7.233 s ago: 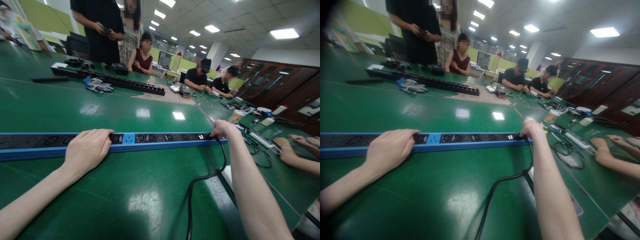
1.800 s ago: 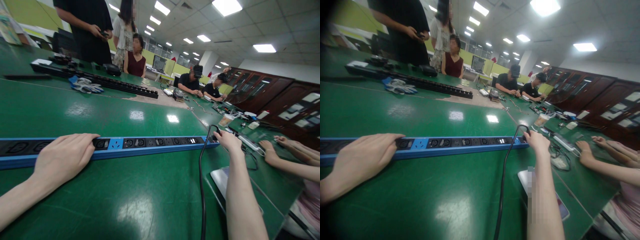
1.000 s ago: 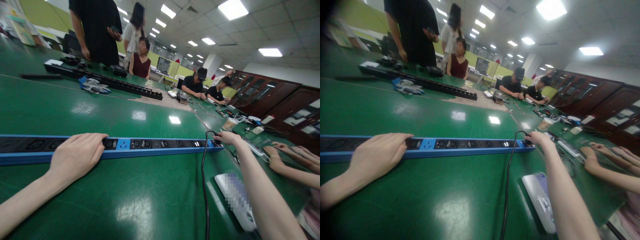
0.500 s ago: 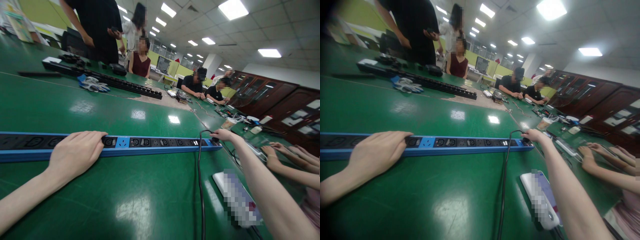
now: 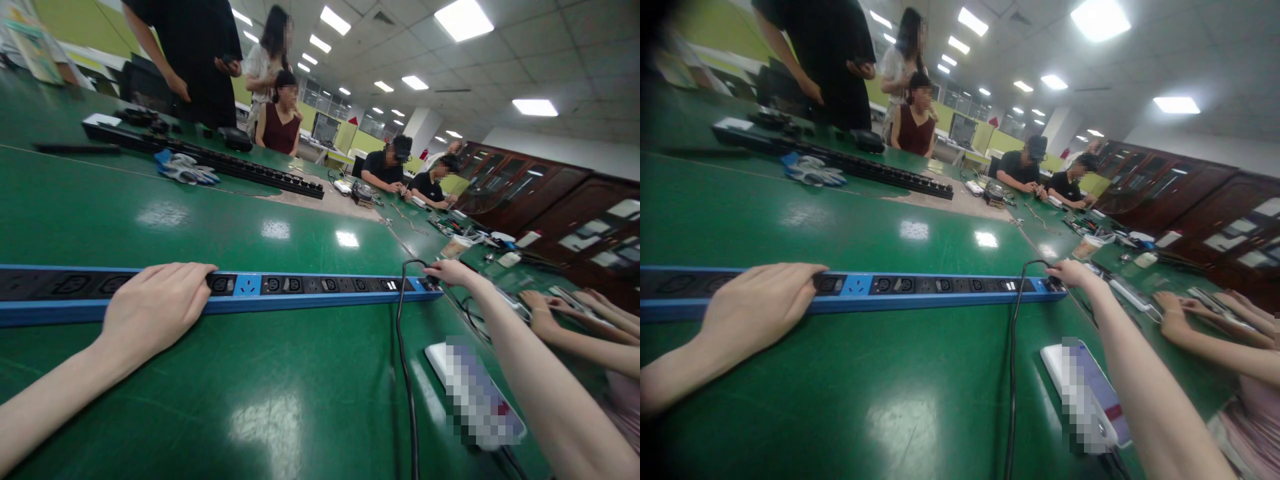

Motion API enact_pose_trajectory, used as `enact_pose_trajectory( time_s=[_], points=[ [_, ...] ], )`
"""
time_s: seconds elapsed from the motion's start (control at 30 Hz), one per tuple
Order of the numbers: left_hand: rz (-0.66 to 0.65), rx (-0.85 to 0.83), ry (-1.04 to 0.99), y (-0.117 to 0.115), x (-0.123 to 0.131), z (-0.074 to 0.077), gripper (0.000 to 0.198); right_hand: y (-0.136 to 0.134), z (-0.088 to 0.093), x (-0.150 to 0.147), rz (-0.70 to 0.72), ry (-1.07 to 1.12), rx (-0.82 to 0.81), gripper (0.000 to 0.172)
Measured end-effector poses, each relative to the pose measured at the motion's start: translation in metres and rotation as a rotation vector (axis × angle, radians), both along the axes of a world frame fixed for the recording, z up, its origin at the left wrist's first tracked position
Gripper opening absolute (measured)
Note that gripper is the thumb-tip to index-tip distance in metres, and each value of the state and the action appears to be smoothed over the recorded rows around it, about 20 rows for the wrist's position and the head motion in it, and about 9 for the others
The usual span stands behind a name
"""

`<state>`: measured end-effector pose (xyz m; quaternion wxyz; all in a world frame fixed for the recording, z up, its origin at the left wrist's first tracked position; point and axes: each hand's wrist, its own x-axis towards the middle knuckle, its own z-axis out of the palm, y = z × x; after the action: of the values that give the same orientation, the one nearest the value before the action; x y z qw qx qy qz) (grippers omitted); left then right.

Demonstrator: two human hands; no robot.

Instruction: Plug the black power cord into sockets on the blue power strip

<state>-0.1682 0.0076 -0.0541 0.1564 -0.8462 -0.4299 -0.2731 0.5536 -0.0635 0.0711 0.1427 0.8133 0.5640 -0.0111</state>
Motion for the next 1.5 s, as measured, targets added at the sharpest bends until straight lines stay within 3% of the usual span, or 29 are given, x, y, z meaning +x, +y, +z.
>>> enact_pose_trajectory(
  time_s=[0.33, 0.67, 0.83, 1.03, 1.27, 1.5],
  points=[
    [0.008, 0.038, -0.004, 0.0, 0.001, 0.0, 0.039, 0.002, 0.001, -0.024, -0.005, -0.095, 0.037, 0.051],
    [-0.005, 0.027, -0.005, 0.0, 0.0, -0.001, 0.039, -0.035, -0.025, -0.036, -0.041, -0.171, 0.282, 0.057],
    [-0.004, 0.01, -0.021, 0.0, 0.0, 0.0, 0.039, -0.024, -0.023, -0.03, -0.016, -0.066, 0.206, 0.057],
    [-0.006, 0.003, -0.007, 0.001, -0.001, -0.003, 0.041, -0.008, -0.023, -0.03, -0.026, -0.115, 0.168, 0.055],
    [0.009, 0.017, 0.019, 0.0, 0.0, -0.002, 0.039, -0.012, -0.008, -0.012, -0.047, 0.214, -0.039, 0.055],
    [-0.005, 0.02, 0.021, 0.002, -0.001, -0.004, 0.041, -0.032, -0.029, -0.014, 0.063, 0.077, 0.188, 0.06]
  ],
)
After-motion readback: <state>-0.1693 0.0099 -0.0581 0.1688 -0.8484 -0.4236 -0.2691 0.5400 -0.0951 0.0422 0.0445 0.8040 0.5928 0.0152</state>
